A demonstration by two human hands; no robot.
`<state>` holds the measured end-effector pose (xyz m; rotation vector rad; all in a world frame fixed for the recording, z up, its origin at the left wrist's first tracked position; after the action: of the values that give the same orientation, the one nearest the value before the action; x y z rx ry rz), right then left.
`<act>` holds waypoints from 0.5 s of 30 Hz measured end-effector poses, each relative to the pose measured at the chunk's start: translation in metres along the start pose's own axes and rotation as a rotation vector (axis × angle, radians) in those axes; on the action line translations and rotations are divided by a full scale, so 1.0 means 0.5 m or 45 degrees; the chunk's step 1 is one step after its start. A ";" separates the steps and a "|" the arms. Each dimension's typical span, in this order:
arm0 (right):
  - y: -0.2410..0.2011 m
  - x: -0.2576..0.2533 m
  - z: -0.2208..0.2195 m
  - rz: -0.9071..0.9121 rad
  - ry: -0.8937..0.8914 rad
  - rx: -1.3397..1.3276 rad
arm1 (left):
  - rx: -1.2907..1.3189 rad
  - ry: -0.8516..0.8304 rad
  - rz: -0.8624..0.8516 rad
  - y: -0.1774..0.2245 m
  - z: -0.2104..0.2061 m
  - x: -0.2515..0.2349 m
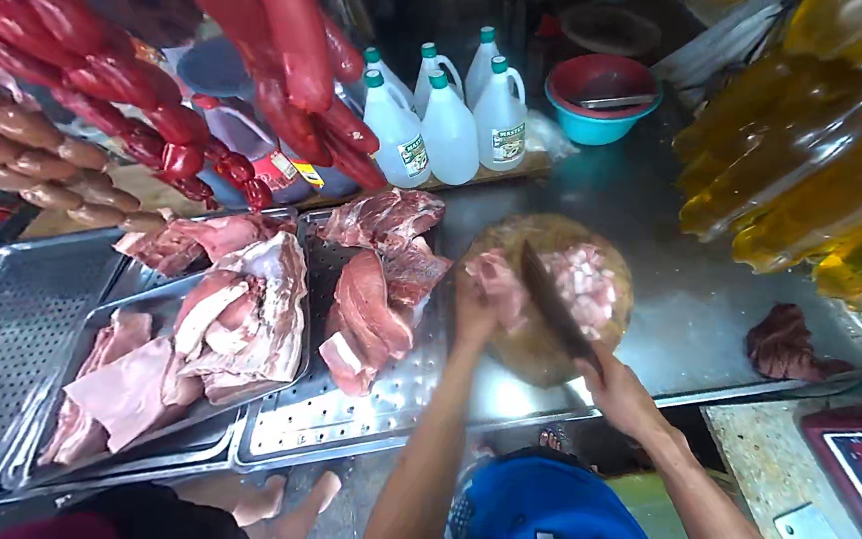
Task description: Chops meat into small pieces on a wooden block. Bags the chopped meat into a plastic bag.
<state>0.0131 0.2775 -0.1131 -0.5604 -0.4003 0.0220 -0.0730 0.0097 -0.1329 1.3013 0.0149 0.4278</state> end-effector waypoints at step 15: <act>-0.216 0.078 0.163 0.733 0.984 -0.302 | -0.206 -0.121 0.087 -0.011 0.054 0.038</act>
<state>0.0088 0.2326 0.0203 -0.8523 0.5257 0.3044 -0.0471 -0.0103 -0.1264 1.1640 -0.1420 0.4164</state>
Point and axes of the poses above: each hand's wrist, its own x-axis away from the middle knuckle, its own z-axis out of the back of the hand, y = z × x, the point moved 6 cm from there along -x, towards the middle knuckle, and after that the axes turned 6 degrees about x, right-handed, at the moved point
